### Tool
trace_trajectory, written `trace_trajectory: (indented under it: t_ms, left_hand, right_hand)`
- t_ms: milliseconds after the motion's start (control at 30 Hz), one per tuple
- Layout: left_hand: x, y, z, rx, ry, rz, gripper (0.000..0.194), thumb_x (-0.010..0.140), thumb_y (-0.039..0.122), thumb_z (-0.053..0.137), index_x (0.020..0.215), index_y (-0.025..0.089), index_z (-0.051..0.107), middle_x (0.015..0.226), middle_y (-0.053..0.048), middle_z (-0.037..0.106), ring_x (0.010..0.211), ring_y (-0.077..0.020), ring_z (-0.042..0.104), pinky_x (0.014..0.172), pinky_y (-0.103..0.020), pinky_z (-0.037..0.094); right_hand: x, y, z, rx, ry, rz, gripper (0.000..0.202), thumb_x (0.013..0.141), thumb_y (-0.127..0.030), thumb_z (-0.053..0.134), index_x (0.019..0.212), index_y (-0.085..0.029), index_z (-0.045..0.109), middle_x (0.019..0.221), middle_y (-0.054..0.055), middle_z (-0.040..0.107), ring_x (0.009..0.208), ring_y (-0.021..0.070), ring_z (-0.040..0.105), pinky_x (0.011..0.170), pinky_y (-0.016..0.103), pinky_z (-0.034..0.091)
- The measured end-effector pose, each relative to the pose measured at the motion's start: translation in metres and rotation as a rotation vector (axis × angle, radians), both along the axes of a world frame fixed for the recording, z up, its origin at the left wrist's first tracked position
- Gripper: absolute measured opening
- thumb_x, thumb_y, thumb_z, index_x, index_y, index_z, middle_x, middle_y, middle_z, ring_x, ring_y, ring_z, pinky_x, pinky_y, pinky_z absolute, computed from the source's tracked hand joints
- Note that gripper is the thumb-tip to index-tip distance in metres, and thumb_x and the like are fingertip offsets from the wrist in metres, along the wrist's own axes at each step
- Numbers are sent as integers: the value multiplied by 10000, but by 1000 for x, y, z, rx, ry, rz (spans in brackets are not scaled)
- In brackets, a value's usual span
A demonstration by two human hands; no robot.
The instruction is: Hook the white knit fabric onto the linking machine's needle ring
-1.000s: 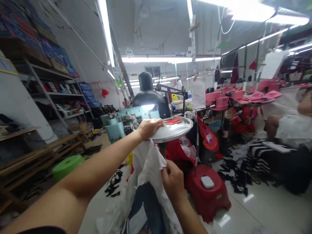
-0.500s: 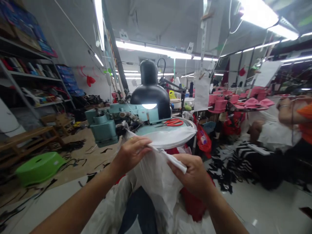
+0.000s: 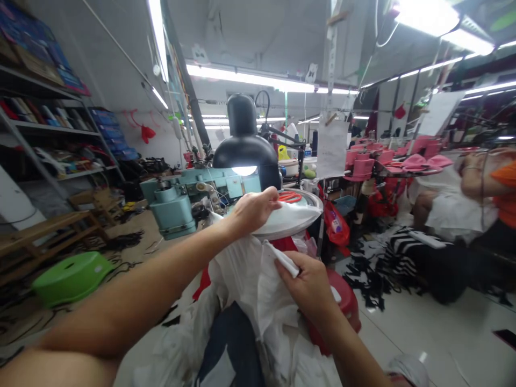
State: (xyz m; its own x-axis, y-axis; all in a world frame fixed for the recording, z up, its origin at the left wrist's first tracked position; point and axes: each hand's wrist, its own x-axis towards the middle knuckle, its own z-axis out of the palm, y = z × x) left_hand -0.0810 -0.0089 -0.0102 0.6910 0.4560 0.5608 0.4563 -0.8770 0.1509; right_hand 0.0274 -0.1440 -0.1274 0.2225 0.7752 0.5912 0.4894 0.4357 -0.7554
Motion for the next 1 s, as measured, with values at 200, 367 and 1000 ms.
trace_trajectory:
  t_ms: [200, 367, 1000]
  left_hand:
    - [12, 29, -15, -39, -14, 31, 101, 858, 297, 602, 864, 197, 613, 669, 14, 594, 614, -141, 522, 601, -246, 362]
    - [12, 30, -18, -7, -11, 73, 165, 831, 327, 606, 799, 165, 612, 641, 22, 573, 600, -122, 506, 578, -231, 386]
    - [-107, -28, -67, 394, -252, 29, 181, 855, 246, 711, 1028, 195, 696, 998, -67, 722, 951, -199, 673, 880, -347, 558]
  right_hand:
    - [-3, -1, -3, -25, -20, -13, 189, 856, -251, 571, 901, -217, 751, 822, 34, 738, 755, 181, 657, 699, 240, 439]
    - [-13, -7, -9, -21, 66, -15, 176, 813, -201, 579, 876, -210, 743, 814, 65, 711, 772, 218, 638, 709, 283, 392]
    - [15, 24, 11, -222, 195, 313, 220, 709, -363, 704, 743, -149, 671, 651, -5, 625, 602, 142, 533, 541, 223, 403]
